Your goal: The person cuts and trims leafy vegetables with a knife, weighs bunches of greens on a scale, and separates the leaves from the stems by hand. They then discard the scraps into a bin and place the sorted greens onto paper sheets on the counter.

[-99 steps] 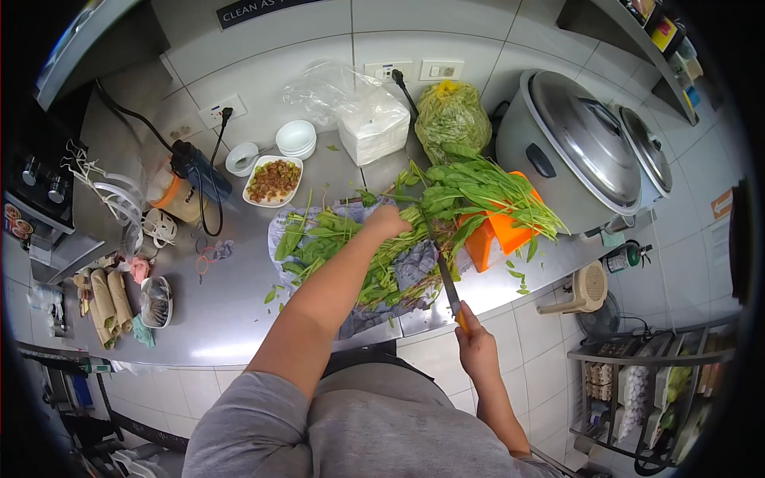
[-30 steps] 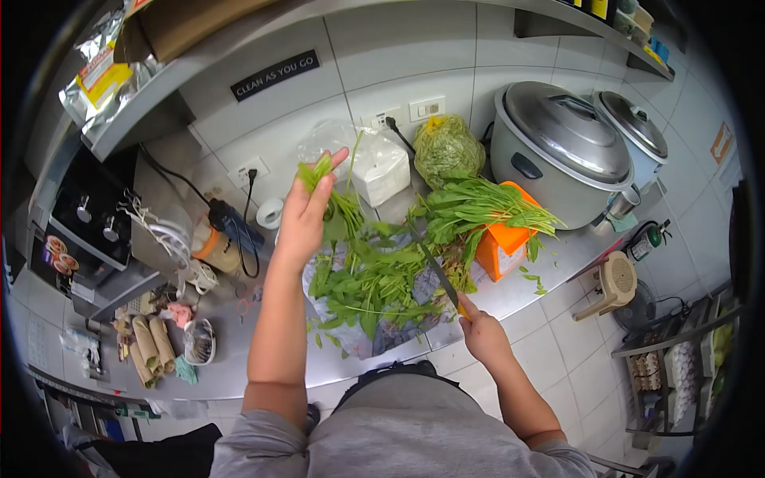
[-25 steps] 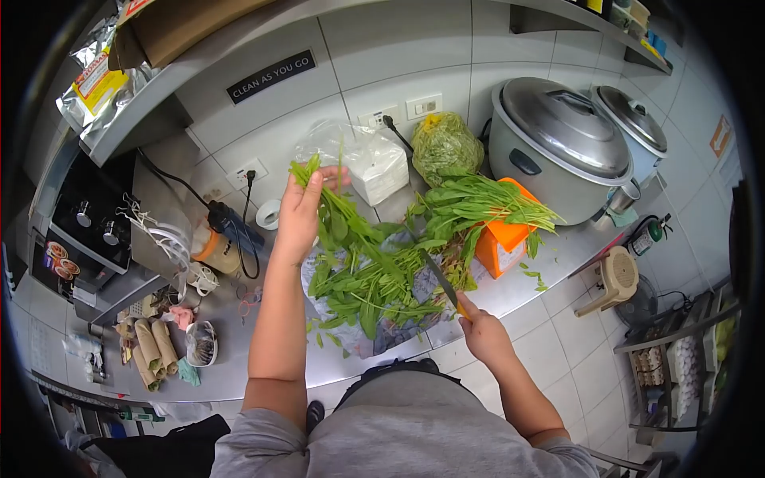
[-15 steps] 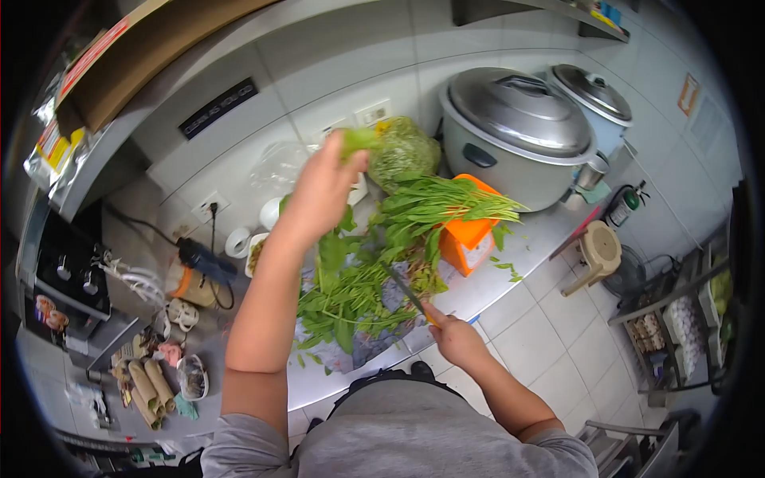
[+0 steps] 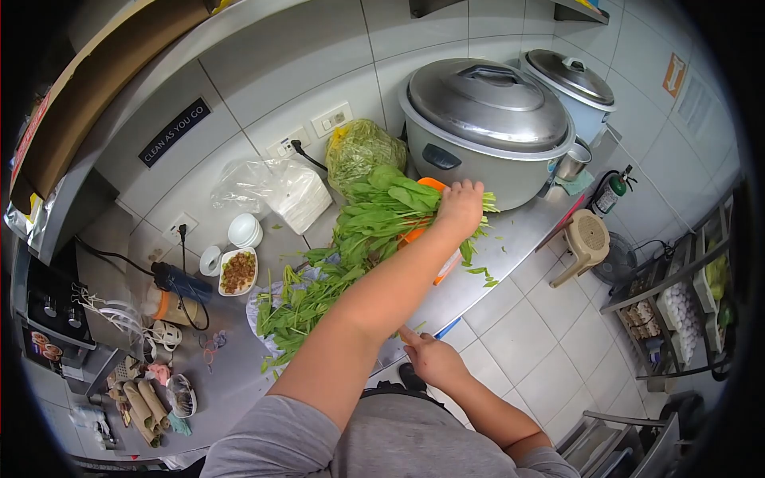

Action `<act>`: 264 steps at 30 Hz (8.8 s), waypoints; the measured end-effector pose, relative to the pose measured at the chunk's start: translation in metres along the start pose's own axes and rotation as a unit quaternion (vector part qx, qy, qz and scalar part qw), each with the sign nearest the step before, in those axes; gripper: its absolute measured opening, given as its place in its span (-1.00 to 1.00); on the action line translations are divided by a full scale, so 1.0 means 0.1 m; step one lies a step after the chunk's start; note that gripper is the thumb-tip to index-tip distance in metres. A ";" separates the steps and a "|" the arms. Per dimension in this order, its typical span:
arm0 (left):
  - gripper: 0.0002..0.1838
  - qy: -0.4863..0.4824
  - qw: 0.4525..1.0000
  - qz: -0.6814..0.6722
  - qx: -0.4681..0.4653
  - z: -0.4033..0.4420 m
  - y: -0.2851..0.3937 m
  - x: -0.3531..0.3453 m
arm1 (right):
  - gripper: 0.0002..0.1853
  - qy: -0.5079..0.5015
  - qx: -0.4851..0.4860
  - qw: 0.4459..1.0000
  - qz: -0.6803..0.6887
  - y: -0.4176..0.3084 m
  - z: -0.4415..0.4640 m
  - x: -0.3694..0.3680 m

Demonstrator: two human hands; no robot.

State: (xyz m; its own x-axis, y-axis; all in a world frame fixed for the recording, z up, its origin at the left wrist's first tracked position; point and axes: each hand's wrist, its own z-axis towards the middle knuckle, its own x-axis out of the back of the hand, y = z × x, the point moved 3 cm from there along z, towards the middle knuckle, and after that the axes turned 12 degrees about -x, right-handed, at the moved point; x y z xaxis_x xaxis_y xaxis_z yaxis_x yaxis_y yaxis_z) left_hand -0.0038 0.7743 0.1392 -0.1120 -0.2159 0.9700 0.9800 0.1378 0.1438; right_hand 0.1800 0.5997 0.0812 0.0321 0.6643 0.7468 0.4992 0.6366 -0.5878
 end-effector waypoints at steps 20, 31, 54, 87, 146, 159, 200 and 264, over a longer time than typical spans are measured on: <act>-0.56 0.200 0.890 -0.192 0.362 -4.08 -1.86 0.42 | -0.39 0.033 0.057 0.994 0.092 0.19 0.08 0.00; -0.58 0.205 0.873 -0.046 0.440 -4.77 -1.86 -0.31 | -0.40 0.002 -0.227 0.964 0.140 -0.15 -0.22 -0.29; -0.83 0.270 0.876 -0.200 0.346 -4.04 -1.25 0.29 | -0.40 0.059 0.040 0.997 -0.016 0.11 0.05 0.34; -0.65 0.139 0.859 -0.147 0.470 -4.54 -1.57 -0.54 | -0.40 0.053 0.077 0.994 0.051 0.13 0.00 0.16; -0.98 0.379 0.795 -0.324 0.345 -3.46 -1.68 0.52 | -0.42 -0.014 -0.014 0.996 0.092 0.24 -0.03 0.09; -0.64 0.436 0.607 -0.658 0.091 -1.61 -1.03 1.28 | -0.41 0.003 -0.046 0.992 0.120 0.54 -0.13 0.17; -0.74 0.064 0.996 -0.061 0.034 -1.00 -1.14 1.05 | -0.42 0.000 -0.064 0.987 0.146 0.54 -0.07 0.19; -0.56 0.118 0.939 -0.147 0.287 -3.85 -1.66 0.04 | -0.43 -0.014 0.006 0.998 0.057 0.09 0.27 0.03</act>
State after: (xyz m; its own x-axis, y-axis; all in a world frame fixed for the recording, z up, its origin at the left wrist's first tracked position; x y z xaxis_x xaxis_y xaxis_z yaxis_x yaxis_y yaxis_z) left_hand -0.1039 0.3780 0.0438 -0.2579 -0.5259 0.8105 0.6546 0.5219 0.5469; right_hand 0.1612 0.6186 0.0697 0.0647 0.7432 0.6659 0.4838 0.5603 -0.6723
